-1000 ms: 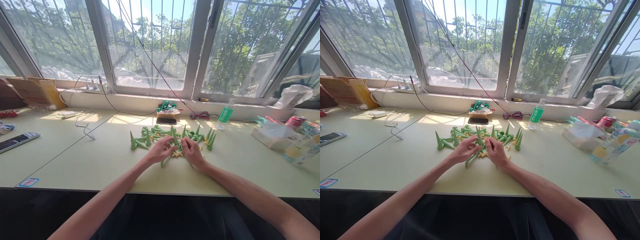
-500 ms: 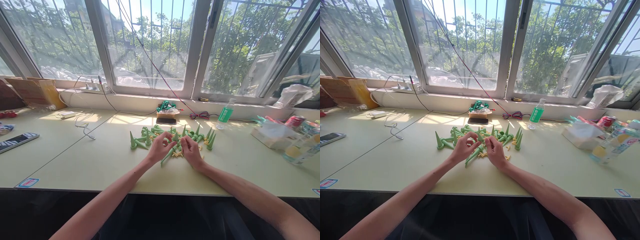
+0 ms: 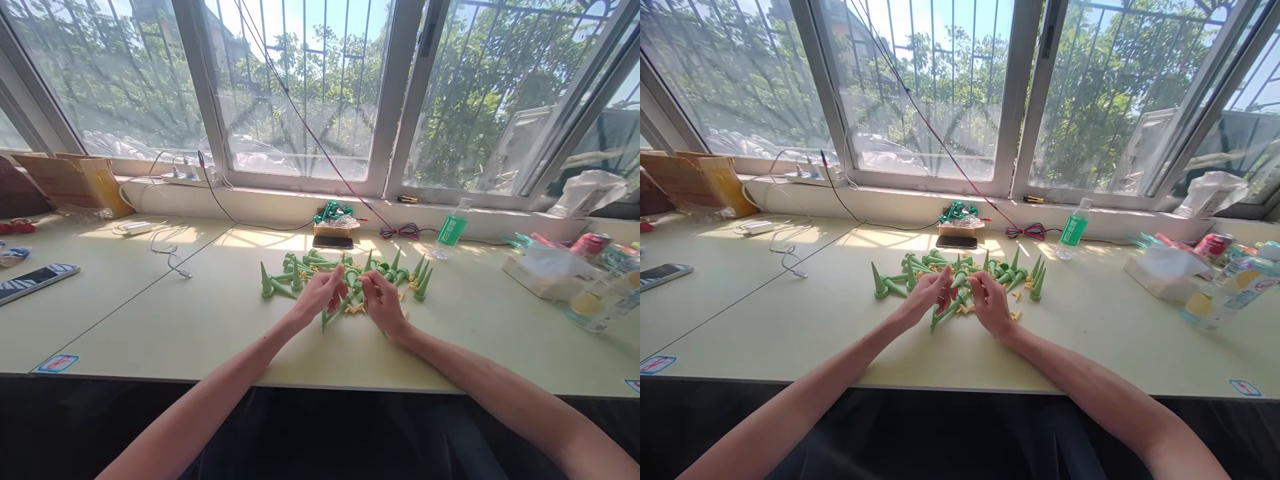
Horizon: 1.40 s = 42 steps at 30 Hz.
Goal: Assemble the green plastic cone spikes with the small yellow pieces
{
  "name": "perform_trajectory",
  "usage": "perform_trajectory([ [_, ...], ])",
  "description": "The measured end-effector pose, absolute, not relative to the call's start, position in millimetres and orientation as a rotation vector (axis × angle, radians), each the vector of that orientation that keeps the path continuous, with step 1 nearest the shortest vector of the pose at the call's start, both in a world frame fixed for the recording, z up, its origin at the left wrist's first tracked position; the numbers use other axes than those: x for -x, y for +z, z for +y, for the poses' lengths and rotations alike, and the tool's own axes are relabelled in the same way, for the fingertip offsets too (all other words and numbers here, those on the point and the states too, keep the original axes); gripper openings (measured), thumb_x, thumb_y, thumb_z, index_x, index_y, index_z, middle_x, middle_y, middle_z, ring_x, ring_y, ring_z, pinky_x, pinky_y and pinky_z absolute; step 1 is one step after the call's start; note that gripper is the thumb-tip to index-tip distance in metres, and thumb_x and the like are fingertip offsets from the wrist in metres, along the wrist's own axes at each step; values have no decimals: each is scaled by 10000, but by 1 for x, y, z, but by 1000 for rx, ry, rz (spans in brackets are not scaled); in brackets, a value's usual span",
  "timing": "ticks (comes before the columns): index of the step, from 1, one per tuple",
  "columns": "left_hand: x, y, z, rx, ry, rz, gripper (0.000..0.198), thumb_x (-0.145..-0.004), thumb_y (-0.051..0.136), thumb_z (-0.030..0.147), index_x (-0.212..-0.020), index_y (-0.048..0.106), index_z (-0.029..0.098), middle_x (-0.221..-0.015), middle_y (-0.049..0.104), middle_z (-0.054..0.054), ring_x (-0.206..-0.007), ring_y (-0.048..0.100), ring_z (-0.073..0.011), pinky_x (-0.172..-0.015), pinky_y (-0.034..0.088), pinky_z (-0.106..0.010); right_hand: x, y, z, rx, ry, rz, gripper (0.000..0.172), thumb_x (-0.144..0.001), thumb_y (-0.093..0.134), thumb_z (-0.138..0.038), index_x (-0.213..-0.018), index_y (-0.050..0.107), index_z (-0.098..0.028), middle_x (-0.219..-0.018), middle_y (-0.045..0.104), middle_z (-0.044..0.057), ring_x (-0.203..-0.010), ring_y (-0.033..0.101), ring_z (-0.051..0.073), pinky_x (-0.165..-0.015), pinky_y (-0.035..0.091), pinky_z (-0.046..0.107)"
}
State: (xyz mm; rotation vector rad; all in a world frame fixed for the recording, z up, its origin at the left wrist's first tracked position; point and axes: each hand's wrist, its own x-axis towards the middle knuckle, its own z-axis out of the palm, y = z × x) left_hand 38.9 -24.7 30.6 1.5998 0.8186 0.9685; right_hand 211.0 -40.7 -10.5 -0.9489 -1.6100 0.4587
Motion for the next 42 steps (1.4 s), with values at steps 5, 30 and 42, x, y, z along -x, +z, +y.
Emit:
perform_trajectory([
  [5, -37, 32, -25, -1605, 814, 821, 602, -825, 528, 697, -629, 580, 130, -508, 533, -11, -403, 490, -91, -354, 347, -185, -211, -8, -43, 964, 472, -1675, 250, -989, 431, -414, -878, 519, -209, -610, 428, -45, -500, 396, 98, -481, 339, 217],
  [30, -33, 19, -23, -2229, 1284, 775, 281, -841, 676, 440, -828, 674, 159, -819, 550, -12, -573, 481, -59, -488, 465, -164, -213, 0, -48, 996, 446, -1723, 400, -997, 372, -465, -692, 411, -209, -540, 378, -48, -486, 326, 102, -472, 273, 236],
  [42, -39, 24, -25, -1942, 1312, 878, 337, -840, 650, 479, -935, 650, 156, -736, 626, -16, -488, 518, -74, -437, 431, -182, -212, -8, -43, 987, 472, -1572, 322, -996, 378, -479, -831, 473, -219, -563, 402, -50, -489, 370, 112, -476, 314, 231],
])
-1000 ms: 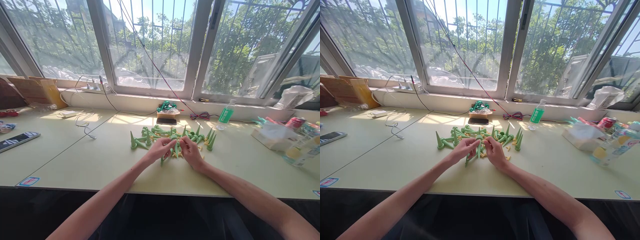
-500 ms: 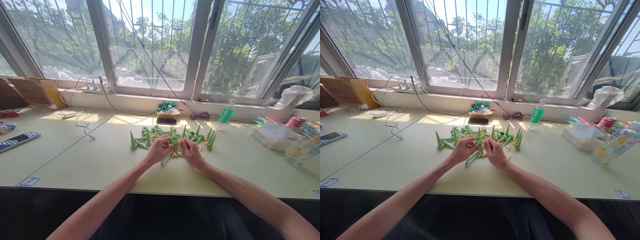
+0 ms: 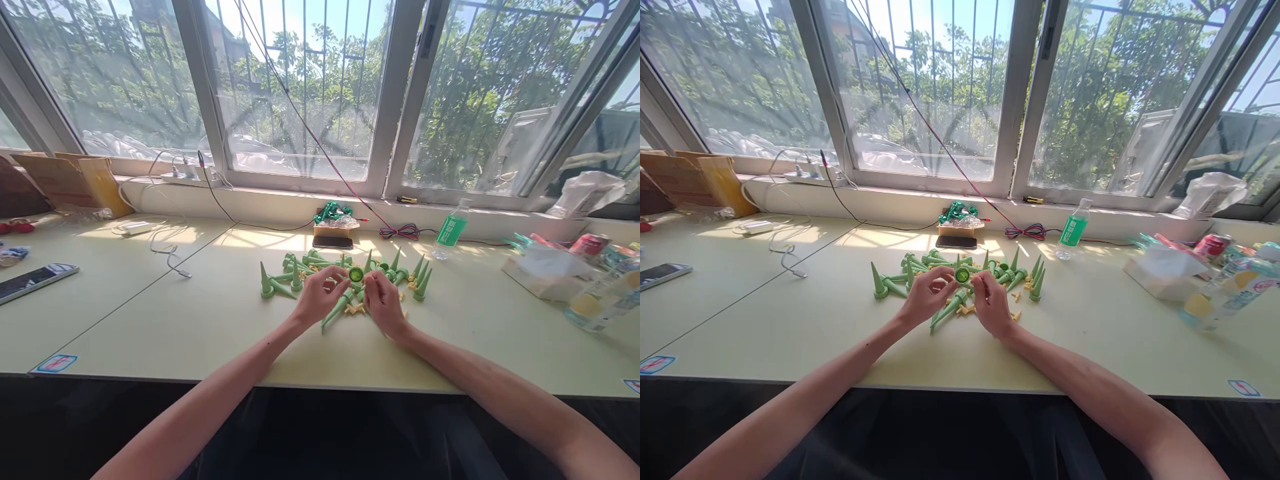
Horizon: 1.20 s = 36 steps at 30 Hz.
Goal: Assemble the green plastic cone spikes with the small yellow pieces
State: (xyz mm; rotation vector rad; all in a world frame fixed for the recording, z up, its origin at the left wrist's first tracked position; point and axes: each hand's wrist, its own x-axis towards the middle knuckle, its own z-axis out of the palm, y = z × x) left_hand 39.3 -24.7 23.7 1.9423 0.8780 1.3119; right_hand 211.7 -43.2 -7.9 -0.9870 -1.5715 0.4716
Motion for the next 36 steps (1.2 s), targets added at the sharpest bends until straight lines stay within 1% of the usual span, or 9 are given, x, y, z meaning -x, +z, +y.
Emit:
perform_trajectory([
  [1, -39, 26, -26, -1872, 1299, 864, 363, -867, 602, 508, -832, 638, 149, -672, 614, -11, -456, 506, -74, -410, 403, -181, -212, -8, -43, 985, 467, -1575, 315, -995, 382, -476, -837, 475, -220, -566, 403, -50, -490, 373, 112, -478, 318, 230],
  [3, -39, 31, -28, -1780, 1203, 832, 499, -896, 519, 569, -653, 596, 140, -552, 579, -10, -386, 464, -73, -359, 332, -185, -212, -7, -44, 981, 461, -1606, 303, -991, 394, -467, -840, 482, -219, -572, 406, -49, -494, 377, 112, -485, 327, 229],
  [6, -39, 36, -29, -1664, 1046, 785, 612, -888, 475, 640, -569, 592, 130, -524, 602, -40, -357, 449, -79, -343, 311, -200, -211, -6, -45, 980, 465, -1666, 293, -989, 403, -449, -843, 499, -214, -582, 419, -44, -502, 387, 111, -493, 335, 228],
  [14, -36, 36, -28, -1521, 869, 770, 663, -839, 489, 711, -677, 674, 96, -613, 657, -85, -420, 491, -94, -363, 337, -198, -212, -5, -44, 988, 460, -1703, 336, -984, 406, -469, -778, 472, -212, -583, 419, -43, -504, 392, 108, -488, 330, 227],
  [27, -32, 36, -27, -1534, 794, 645, 554, -839, 576, 624, -744, 667, 86, -771, 684, -111, -476, 519, -82, -382, 359, -184, -215, -5, -44, 997, 503, -1693, 337, -986, 412, -457, -745, 432, -222, -551, 411, -47, -493, 368, 113, -482, 307, 234],
  [29, -31, 35, -26, -1592, 790, 635, 513, -827, 605, 606, -742, 651, 102, -695, 660, -74, -464, 517, -85, -384, 360, -184, -215, -5, -44, 1000, 510, -1686, 339, -986, 415, -450, -737, 427, -220, -550, 405, -48, -496, 363, 112, -482, 301, 233],
  [32, -29, 32, -25, -1717, 793, 653, 464, -830, 617, 579, -712, 598, 130, -536, 566, -3, -416, 480, -81, -378, 346, -181, -216, -4, -43, 994, 508, -1680, 341, -988, 416, -430, -722, 421, -216, -551, 397, -47, -502, 349, 109, -482, 288, 234],
  [34, -29, 30, -25, -1800, 796, 678, 442, -861, 585, 562, -749, 601, 134, -511, 532, 19, -396, 451, -73, -375, 334, -179, -217, -4, -43, 992, 494, -1682, 350, -989, 416, -417, -704, 408, -214, -550, 386, -48, -504, 336, 107, -482, 277, 237],
  [36, -29, 29, -26, -1871, 805, 698, 419, -884, 562, 538, -844, 638, 127, -537, 532, 22, -406, 446, -70, -380, 340, -177, -217, -4, -42, 995, 474, -1686, 363, -990, 416, -410, -686, 389, -214, -546, 371, -50, -503, 320, 104, -481, 264, 239],
])
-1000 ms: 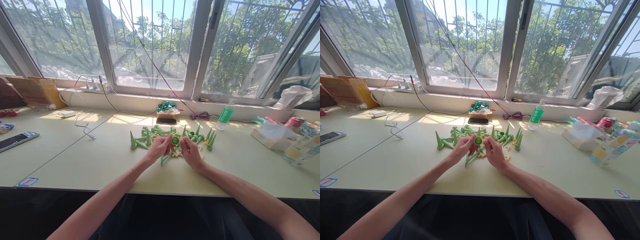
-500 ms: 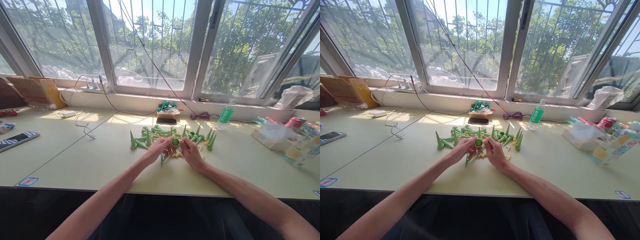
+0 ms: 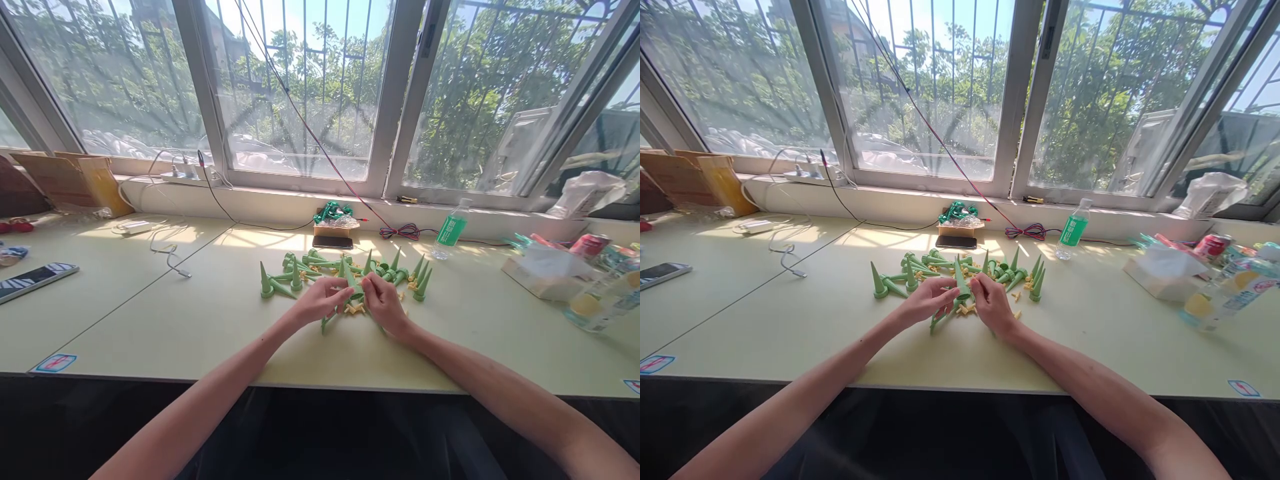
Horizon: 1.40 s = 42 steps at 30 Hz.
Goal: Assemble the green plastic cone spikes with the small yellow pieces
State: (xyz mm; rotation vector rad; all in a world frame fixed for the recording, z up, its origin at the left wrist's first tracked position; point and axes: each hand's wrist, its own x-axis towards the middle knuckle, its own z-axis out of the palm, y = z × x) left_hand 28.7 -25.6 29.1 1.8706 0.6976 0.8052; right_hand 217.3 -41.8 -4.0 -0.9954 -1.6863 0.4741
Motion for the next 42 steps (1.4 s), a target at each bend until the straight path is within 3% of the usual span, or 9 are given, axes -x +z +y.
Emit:
perform_trajectory([
  [6, -31, 26, -27, -2174, 975, 689, 328, -882, 601, 413, -1061, 681, 149, -929, 623, -58, -613, 560, -90, -507, 468, -191, -218, -4, -41, 983, 453, -1702, 397, -989, 410, -427, -658, 347, -217, -519, 342, -55, -491, 296, 102, -478, 242, 247],
  [16, -32, 11, -18, -2438, 1226, 728, 266, -911, 585, 260, -1168, 646, 227, -1117, 570, -75, -596, 546, -51, -524, 480, -186, -213, -5, -41, 999, 458, -1667, 424, -991, 392, -451, -641, 351, -215, -521, 336, -51, -489, 296, 102, -469, 240, 249],
  [19, -36, 10, -17, -2394, 1318, 849, 238, -905, 605, 300, -1119, 635, 201, -1042, 594, -60, -563, 515, -53, -515, 464, -192, -211, -7, -40, 1016, 437, -1613, 409, -991, 399, -457, -664, 369, -213, -543, 345, -51, -496, 302, 102, -468, 248, 244],
  [22, -39, 13, -19, -2238, 1368, 968, 243, -909, 586, 388, -953, 628, 152, -899, 622, -40, -523, 491, -62, -498, 435, -195, -210, -8, -40, 1021, 432, -1586, 375, -997, 395, -449, -706, 396, -213, -556, 355, -52, -500, 322, 103, -475, 266, 239],
  [27, -40, 21, -22, -1941, 1101, 972, 604, -948, 389, 589, -611, 599, 134, -513, 554, -12, -422, 485, -88, -449, 374, -197, -212, -8, -41, 1001, 399, -1642, 327, -997, 401, -428, -759, 448, -209, -572, 392, -48, -509, 356, 106, -496, 299, 238],
  [33, -35, 22, -20, -1739, 846, 867, 631, -892, 420, 679, -699, 655, 126, -459, 508, 7, -355, 426, -77, -373, 291, -186, -212, -10, -41, 994, 450, -1704, 321, -995, 404, -413, -747, 439, -212, -562, 405, -47, -509, 366, 108, -498, 302, 237],
  [39, -31, 24, -23, -1792, 811, 832, 500, -892, 500, 603, -758, 612, 135, -504, 505, 24, -382, 414, -69, -371, 292, -184, -214, -10, -41, 995, 505, -1708, 336, -991, 411, -422, -724, 406, -219, -541, 394, -51, -497, 351, 109, -482, 288, 236],
  [42, -33, 23, -24, -1960, 958, 834, 392, -879, 574, 513, -791, 609, 133, -601, 525, 16, -467, 467, -75, -403, 341, -176, -214, -9, -40, 996, 512, -1716, 357, -994, 399, -432, -708, 405, -218, -536, 396, -47, -494, 353, 111, -478, 288, 239],
])
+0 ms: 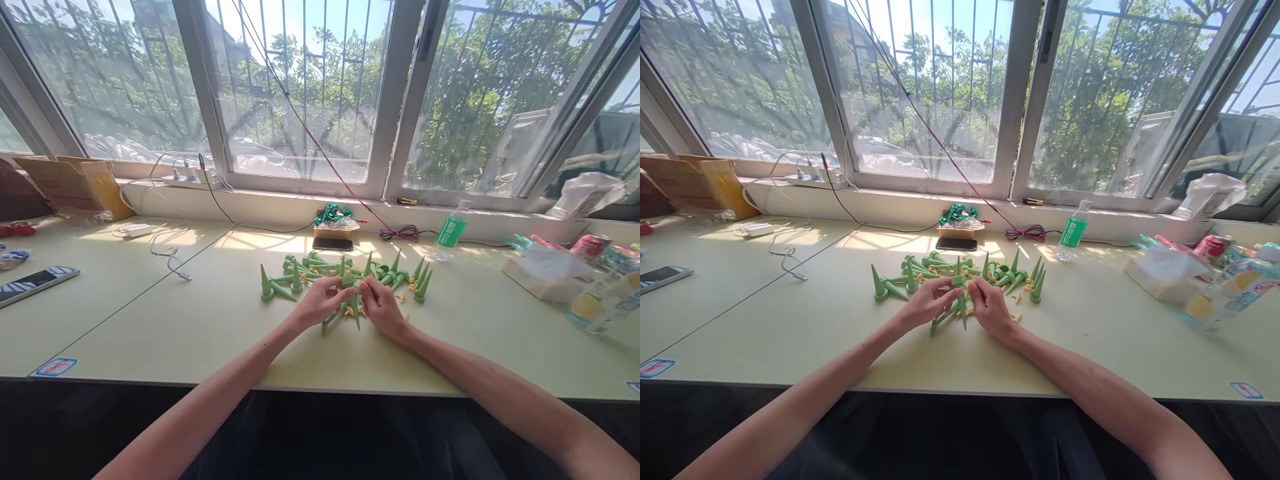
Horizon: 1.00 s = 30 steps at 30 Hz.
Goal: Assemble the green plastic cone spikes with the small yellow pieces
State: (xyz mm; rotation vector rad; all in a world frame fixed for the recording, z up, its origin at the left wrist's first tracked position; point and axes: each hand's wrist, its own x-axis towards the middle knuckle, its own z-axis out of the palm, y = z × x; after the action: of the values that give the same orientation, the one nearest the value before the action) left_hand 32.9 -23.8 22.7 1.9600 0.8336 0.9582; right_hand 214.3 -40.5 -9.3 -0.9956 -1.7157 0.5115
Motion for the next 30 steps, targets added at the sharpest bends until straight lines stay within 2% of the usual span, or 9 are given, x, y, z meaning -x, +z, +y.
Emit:
perform_trajectory([
  [2, -34, 19, -23, -2100, 1163, 835, 336, -838, 646, 462, -782, 602, 134, -732, 554, -9, -563, 522, -86, -445, 397, -173, -214, -9, -41, 1002, 503, -1718, 377, -995, 393, -440, -691, 400, -217, -541, 408, -42, -495, 362, 111, -478, 294, 239],
  [6, -35, 14, -21, -2228, 1244, 786, 300, -856, 648, 412, -1022, 618, 164, -935, 578, -39, -614, 558, -79, -456, 427, -164, -213, -8, -43, 1004, 495, -1717, 399, -1005, 366, -446, -680, 393, -216, -551, 424, -36, -499, 375, 110, -484, 304, 239],
  [10, -36, 15, -22, -2287, 1221, 781, 276, -881, 624, 390, -1061, 623, 180, -968, 589, -52, -627, 554, -80, -458, 428, -161, -211, -9, -44, 986, 512, -1701, 404, -1009, 350, -451, -681, 382, -218, -548, 408, -39, -499, 372, 109, -482, 301, 240],
  [15, -40, 16, -23, -2169, 1250, 882, 318, -840, 664, 363, -1089, 587, 179, -981, 588, -49, -576, 522, -65, -449, 427, -170, -210, -11, -44, 985, 518, -1655, 391, -1004, 361, -477, -709, 387, -221, -550, 389, -46, -490, 351, 108, -474, 294, 240],
  [18, -40, 18, -22, -1925, 1233, 874, 329, -805, 695, 375, -1037, 558, 187, -933, 585, -20, -518, 517, -51, -421, 413, -169, -210, -12, -44, 975, 510, -1621, 367, -1006, 354, -479, -748, 406, -223, -548, 379, -52, -487, 342, 109, -477, 294, 239],
  [21, -38, 23, -23, -1673, 1146, 831, 335, -820, 662, 475, -870, 545, 164, -746, 561, 12, -427, 477, -52, -358, 350, -173, -210, -11, -44, 972, 481, -1611, 345, -1008, 359, -464, -766, 415, -224, -546, 372, -56, -486, 334, 110, -482, 291, 238],
  [24, -37, 27, -23, -1519, 984, 773, 492, -853, 558, 606, -714, 542, 134, -652, 548, -8, -432, 484, -71, -353, 340, -184, -211, -10, -45, 979, 448, -1666, 331, -1003, 383, -450, -772, 433, -219, -558, 392, -53, -494, 345, 107, -490, 294, 235],
  [27, -38, 29, -25, -1446, 848, 736, 589, -844, 513, 676, -709, 580, 106, -691, 582, -46, -469, 520, -89, -360, 346, -187, -211, -9, -45, 980, 431, -1720, 339, -1001, 386, -446, -762, 442, -212, -564, 405, -50, -498, 353, 104, -495, 299, 233],
  [30, -37, 30, -26, -1427, 813, 724, 593, -825, 541, 682, -744, 593, 97, -722, 600, -58, -470, 518, -88, -359, 336, -190, -212, -8, -45, 984, 451, -1728, 348, -1002, 378, -451, -759, 444, -212, -555, 409, -48, -494, 356, 105, -492, 301, 234],
])
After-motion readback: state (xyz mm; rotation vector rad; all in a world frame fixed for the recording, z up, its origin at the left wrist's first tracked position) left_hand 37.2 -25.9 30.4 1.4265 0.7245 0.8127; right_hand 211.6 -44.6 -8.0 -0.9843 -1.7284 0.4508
